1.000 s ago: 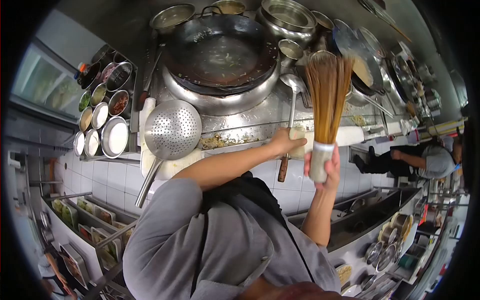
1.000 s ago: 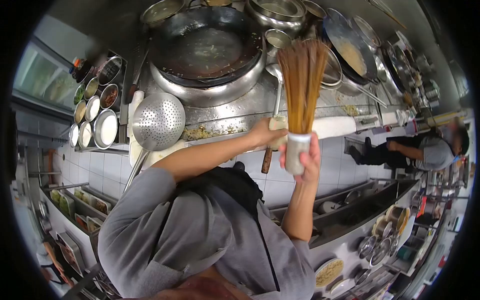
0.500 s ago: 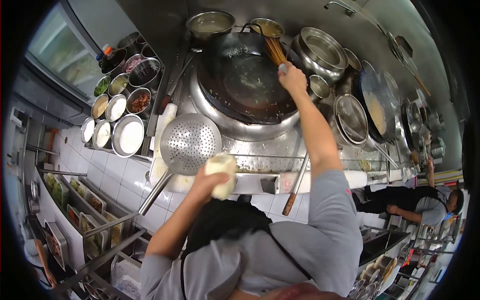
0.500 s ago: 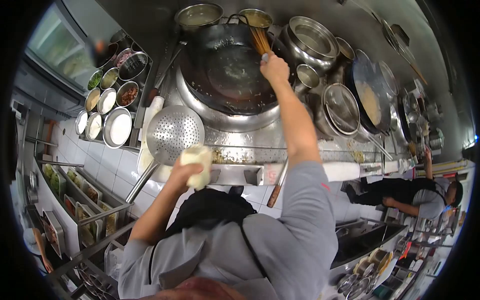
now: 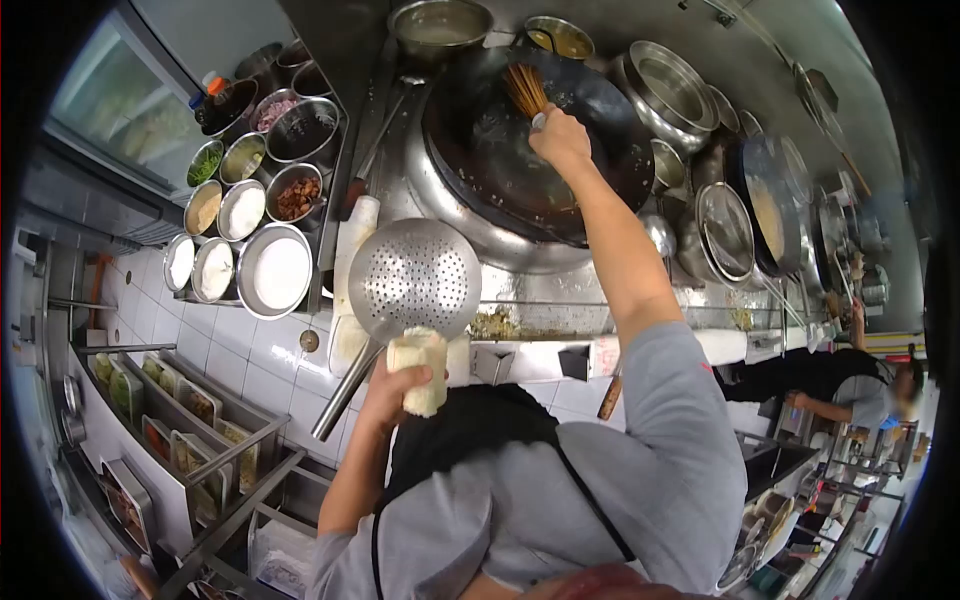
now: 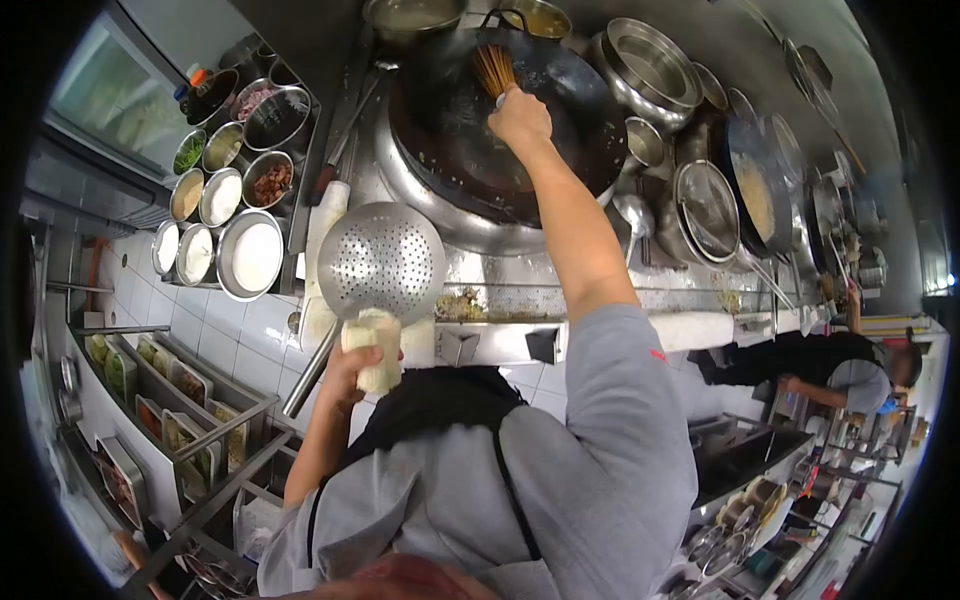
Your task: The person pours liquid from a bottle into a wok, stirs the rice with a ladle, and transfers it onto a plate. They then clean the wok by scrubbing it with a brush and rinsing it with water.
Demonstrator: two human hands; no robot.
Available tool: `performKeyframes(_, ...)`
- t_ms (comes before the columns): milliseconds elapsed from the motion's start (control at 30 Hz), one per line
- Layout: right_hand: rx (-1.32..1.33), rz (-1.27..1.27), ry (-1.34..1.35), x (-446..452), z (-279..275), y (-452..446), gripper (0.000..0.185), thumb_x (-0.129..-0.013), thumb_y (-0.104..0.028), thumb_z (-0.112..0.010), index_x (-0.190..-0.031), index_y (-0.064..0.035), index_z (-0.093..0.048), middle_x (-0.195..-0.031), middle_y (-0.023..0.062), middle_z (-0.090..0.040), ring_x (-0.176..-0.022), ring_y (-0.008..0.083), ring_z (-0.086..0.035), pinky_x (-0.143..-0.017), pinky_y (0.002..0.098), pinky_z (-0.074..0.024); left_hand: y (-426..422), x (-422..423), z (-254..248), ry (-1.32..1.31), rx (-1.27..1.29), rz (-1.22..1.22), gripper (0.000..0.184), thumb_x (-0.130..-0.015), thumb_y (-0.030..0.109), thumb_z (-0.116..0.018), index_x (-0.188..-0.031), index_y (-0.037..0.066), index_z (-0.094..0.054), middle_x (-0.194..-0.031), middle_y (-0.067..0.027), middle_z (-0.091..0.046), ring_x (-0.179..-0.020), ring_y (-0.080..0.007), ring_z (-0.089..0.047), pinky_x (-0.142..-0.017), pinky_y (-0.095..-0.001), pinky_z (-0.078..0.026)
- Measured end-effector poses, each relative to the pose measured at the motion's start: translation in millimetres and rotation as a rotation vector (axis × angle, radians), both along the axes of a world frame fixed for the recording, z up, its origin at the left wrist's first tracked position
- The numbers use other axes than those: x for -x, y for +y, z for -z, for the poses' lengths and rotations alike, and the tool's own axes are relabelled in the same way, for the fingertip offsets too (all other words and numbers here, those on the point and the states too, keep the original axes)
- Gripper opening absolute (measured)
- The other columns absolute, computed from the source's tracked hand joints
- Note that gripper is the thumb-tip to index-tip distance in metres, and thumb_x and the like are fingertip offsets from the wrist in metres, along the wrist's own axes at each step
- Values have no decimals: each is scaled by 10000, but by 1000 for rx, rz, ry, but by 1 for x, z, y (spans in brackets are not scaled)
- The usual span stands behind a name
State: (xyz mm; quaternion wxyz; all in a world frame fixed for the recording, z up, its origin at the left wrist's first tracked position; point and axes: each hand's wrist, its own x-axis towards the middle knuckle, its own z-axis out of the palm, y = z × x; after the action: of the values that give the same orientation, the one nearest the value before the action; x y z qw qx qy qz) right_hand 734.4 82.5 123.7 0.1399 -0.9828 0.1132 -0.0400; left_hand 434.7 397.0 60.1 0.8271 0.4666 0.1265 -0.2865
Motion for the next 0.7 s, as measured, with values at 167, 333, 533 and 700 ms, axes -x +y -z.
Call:
performKeyframes(167, 88, -142, 84, 58, -17, 34, 378, -792, -181, -629, -1147, -51, -640, -1067, 272, -677, -1041, 418, -657, -935, 461, -522, 19, -9, -3, -64, 25, 34, 703, -675, 241, -780, -1270, -8, -500, -957, -165, -648, -849, -265, -672, -664, -397, -582)
performKeyframes(333, -6, 107, -81, -26, -3, -2, 407, -804, -249, -648, -1175, -83, -647, -1107, 212, -687, -1030, 385, -668, -897, 439, -545, 33, -9, 7, -150, -10, 65, 743, -663, 281, -830, -1268, -11, -514, -1003, -152, -654, -905, -246, -669, -738, -378, -578)
performKeyframes(533, -300, -52, 193, 49, -55, 34, 521, -723, -292, -746, -1215, -142, -664, -1088, 169, -703, -976, 315, -696, -688, 410, -592, 47, 10, 4, -110, -65, -66, 754, -664, 267, -827, -1277, -30, -504, -961, -148, -658, -823, -249, -681, -692, -372, -580)
performKeyframes(700, -147, -202, 181, 74, -35, -2, 555, -700, -285, -768, -1231, -165, -655, -1055, 146, -710, -884, 299, -709, -611, 411, -600, 45, 34, 3, -78, -65, -178, 733, -655, 295, -819, -1248, -27, -534, -974, -136, -650, -762, -238, -672, -655, -358, -561)
